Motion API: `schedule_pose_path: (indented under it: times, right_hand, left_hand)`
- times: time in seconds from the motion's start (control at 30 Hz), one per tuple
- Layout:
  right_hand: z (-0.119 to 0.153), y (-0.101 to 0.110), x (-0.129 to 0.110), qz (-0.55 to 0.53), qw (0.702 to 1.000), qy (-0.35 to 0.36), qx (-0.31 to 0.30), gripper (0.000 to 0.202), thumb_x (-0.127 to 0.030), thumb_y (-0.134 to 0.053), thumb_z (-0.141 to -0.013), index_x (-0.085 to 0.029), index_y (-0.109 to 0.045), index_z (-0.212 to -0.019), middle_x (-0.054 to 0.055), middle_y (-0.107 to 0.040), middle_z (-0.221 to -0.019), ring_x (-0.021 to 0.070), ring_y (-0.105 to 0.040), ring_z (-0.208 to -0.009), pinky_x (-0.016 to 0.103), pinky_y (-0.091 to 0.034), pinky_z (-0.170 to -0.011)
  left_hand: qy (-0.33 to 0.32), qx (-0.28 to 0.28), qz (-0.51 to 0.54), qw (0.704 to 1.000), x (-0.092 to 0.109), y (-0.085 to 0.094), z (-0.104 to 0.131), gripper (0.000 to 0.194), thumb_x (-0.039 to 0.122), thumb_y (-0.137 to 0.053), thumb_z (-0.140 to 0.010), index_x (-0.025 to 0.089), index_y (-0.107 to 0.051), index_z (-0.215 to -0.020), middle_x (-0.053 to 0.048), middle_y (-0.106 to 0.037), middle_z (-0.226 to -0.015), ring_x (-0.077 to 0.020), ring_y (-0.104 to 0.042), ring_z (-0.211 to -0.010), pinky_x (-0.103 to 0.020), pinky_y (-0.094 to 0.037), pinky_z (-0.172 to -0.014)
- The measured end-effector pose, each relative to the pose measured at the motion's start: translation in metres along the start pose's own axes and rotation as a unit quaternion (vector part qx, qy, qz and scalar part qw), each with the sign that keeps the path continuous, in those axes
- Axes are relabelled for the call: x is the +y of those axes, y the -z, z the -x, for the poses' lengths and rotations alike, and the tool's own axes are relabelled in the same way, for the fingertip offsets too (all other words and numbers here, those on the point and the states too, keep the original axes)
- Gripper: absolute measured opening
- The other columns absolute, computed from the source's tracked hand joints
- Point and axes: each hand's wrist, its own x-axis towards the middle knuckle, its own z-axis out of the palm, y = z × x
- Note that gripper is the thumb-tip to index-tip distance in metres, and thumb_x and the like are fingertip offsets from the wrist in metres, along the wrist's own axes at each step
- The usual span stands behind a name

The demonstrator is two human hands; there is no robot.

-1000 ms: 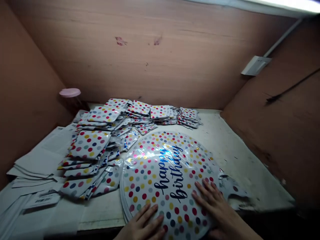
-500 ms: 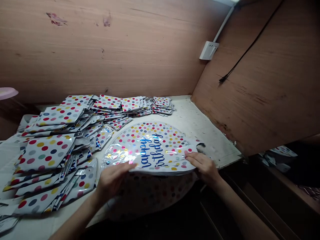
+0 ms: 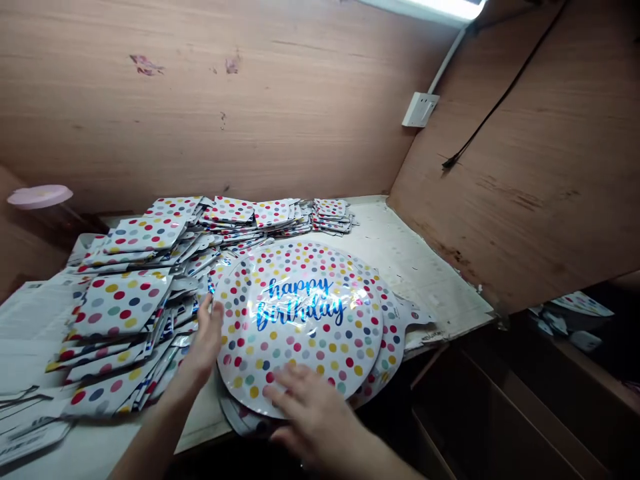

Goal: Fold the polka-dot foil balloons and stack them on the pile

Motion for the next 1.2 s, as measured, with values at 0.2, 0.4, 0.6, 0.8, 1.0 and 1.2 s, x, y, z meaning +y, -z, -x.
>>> schedule_pose_path:
  times: [0.2, 0.4, 0.6, 0.8, 1.0, 1.2]
  right_hand:
    - [0.065, 0.041, 0.073, 0.037, 0.988, 0.044, -0.144, 0.060, -0.007, -0.050, -0.080, -0.011, -0.043, -0.140, 0.013, -0.035, -0.150, 0.0290, -0.023, -0.142, 0.047, -0.036, -0.111]
    - [0.074, 0.026, 0.081, 0.023, 0.988, 0.140, -0.062, 0.045, -0.007, -0.040, -0.093, -0.012, -0.047, -0.138, 0.013, -0.058, -0.132, 0.0242, -0.043, -0.132, 0.041, -0.046, -0.103]
    - [0.065, 0.032, 0.074, -0.235, 0.968, -0.090, -0.013, 0.015, -0.021, -0.055, -0.091, -0.022, -0.070, -0.094, 0.005, -0.073, -0.092, 0.0186, -0.067, -0.090, 0.033, -0.054, -0.081]
    - [0.047, 0.050, 0.081, -0.390, 0.860, -0.299, -0.138, 0.023, -0.040, -0.057, -0.088, -0.019, -0.067, -0.083, 0.003, -0.069, -0.082, 0.0175, -0.064, -0.077, 0.028, -0.049, -0.070]
    - [-0.019, 0.033, 0.114, -0.180, 0.924, -0.338, 0.014, 0.025, -0.040, -0.045, -0.090, -0.022, -0.050, -0.074, 0.002, -0.060, -0.074, 0.0177, -0.054, -0.068, 0.029, -0.040, -0.065]
    - [-0.084, 0.044, 0.173, -0.236, 0.904, -0.345, -0.089, 0.026, -0.044, -0.057, -0.081, -0.019, -0.058, -0.073, 0.000, -0.057, -0.068, 0.0141, -0.050, -0.063, 0.025, -0.040, -0.058]
  left_hand:
    - [-0.063, 0.092, -0.167, 0.980, 0.000, -0.010, 0.049, 0.067, 0.029, -0.057, -0.086, 0.021, -0.028, -0.147, -0.015, -0.032, -0.149, -0.0332, -0.032, -0.138, -0.053, -0.032, -0.111]
    - [-0.412, -0.243, -0.255, 0.841, 0.019, -0.029, 0.102, 0.062, 0.042, -0.056, -0.089, 0.022, -0.036, -0.144, -0.011, -0.040, -0.148, -0.0297, -0.025, -0.142, -0.052, -0.023, -0.116]
    - [-0.439, -0.291, -0.110, 0.843, 0.007, -0.027, 0.126, 0.031, 0.015, -0.042, -0.097, 0.017, -0.060, -0.122, -0.008, -0.066, -0.121, -0.0196, -0.056, -0.121, -0.036, -0.042, -0.106]
    - [-0.094, -0.336, -0.015, 0.937, 0.036, -0.027, 0.112, 0.017, 0.028, -0.056, -0.089, 0.020, -0.071, -0.090, -0.001, -0.074, -0.087, -0.0150, -0.070, -0.080, -0.022, -0.054, -0.073]
    - [-0.025, -0.186, -0.181, 0.966, 0.046, -0.017, 0.049, 0.055, 0.048, -0.064, -0.077, 0.021, -0.055, -0.124, -0.005, -0.070, -0.090, -0.0221, -0.065, -0.077, -0.030, -0.049, -0.069]
    - [0.046, -0.231, -0.016, 0.972, 0.026, 0.009, -0.006, 0.054, 0.045, -0.065, -0.075, 0.013, -0.055, -0.118, 0.000, -0.065, -0.071, -0.0171, -0.062, -0.070, -0.026, -0.048, -0.067]
